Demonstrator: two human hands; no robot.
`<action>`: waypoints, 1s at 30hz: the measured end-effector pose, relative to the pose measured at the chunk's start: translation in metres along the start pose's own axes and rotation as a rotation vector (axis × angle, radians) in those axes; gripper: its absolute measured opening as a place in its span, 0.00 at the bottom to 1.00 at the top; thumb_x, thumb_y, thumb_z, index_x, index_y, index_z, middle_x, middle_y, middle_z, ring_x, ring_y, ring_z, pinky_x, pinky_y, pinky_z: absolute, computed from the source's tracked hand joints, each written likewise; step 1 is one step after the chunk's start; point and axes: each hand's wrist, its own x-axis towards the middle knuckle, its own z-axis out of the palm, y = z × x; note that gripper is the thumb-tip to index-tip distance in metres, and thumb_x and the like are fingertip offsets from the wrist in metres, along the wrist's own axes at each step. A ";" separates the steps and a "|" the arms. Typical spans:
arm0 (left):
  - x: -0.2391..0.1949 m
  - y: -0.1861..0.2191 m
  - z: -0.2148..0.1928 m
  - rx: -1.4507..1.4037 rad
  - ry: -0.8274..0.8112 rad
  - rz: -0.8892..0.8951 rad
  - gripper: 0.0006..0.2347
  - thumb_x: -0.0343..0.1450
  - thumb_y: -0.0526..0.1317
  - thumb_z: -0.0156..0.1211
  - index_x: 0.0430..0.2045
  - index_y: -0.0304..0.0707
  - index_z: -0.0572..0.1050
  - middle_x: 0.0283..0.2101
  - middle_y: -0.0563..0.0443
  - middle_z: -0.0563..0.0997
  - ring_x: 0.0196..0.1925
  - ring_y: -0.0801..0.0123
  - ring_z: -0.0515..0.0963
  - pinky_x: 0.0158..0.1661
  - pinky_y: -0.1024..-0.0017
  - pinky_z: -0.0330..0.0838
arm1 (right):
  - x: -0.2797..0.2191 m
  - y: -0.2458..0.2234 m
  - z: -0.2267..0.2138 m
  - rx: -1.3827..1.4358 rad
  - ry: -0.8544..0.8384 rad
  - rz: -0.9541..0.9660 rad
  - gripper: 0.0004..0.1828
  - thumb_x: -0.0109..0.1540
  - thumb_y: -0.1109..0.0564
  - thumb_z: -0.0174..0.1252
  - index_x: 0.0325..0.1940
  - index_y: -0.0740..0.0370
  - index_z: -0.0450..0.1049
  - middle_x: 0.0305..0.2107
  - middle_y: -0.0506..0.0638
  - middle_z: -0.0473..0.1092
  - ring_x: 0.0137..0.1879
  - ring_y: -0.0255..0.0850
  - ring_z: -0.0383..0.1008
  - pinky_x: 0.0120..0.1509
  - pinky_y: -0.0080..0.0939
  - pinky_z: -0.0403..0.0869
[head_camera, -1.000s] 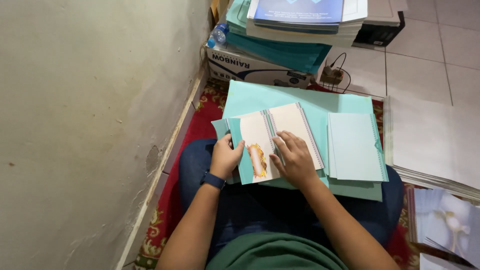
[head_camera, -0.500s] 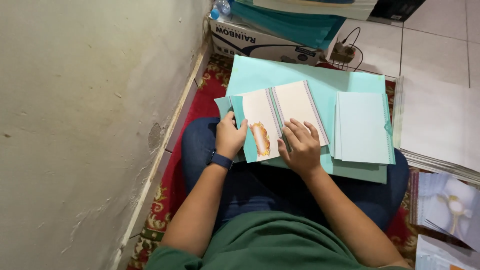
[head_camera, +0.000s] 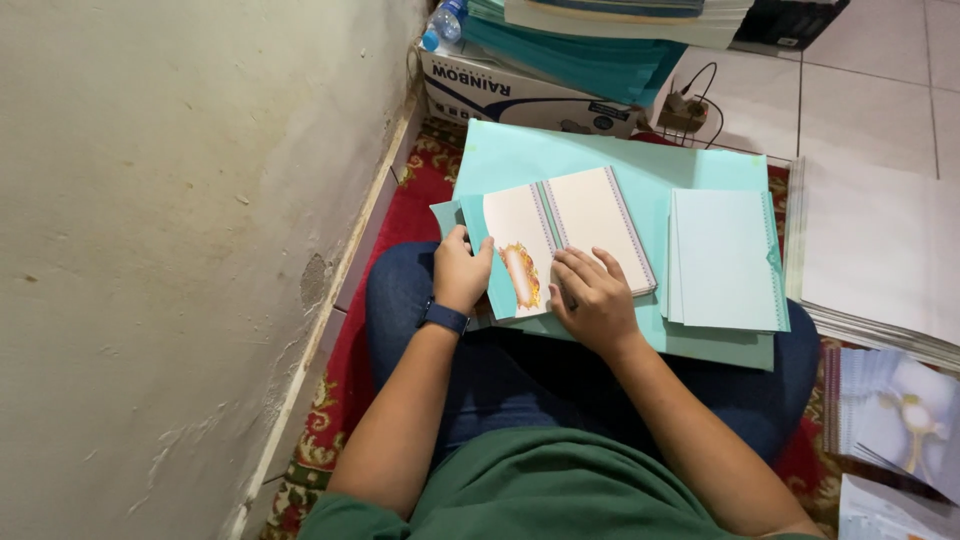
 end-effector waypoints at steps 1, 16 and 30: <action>0.000 -0.003 0.001 0.001 0.002 0.001 0.21 0.72 0.45 0.59 0.53 0.25 0.72 0.51 0.23 0.78 0.59 0.39 0.76 0.49 0.51 0.79 | -0.001 -0.001 -0.001 0.001 0.002 -0.001 0.14 0.62 0.49 0.58 0.47 0.57 0.79 0.46 0.51 0.78 0.56 0.45 0.79 0.70 0.51 0.67; 0.013 -0.017 0.008 0.056 0.015 0.022 0.16 0.72 0.45 0.59 0.46 0.30 0.75 0.44 0.25 0.81 0.51 0.41 0.81 0.43 0.52 0.81 | -0.004 0.005 0.004 0.049 -0.132 0.095 0.19 0.60 0.49 0.60 0.54 0.56 0.78 0.47 0.54 0.75 0.56 0.50 0.76 0.62 0.50 0.72; -0.045 0.012 0.012 0.691 0.350 0.390 0.36 0.65 0.57 0.57 0.66 0.34 0.61 0.51 0.34 0.71 0.48 0.42 0.75 0.39 0.51 0.77 | -0.001 0.009 0.003 -0.030 -0.348 0.088 0.26 0.63 0.41 0.51 0.66 0.45 0.70 0.50 0.49 0.67 0.62 0.47 0.67 0.63 0.47 0.66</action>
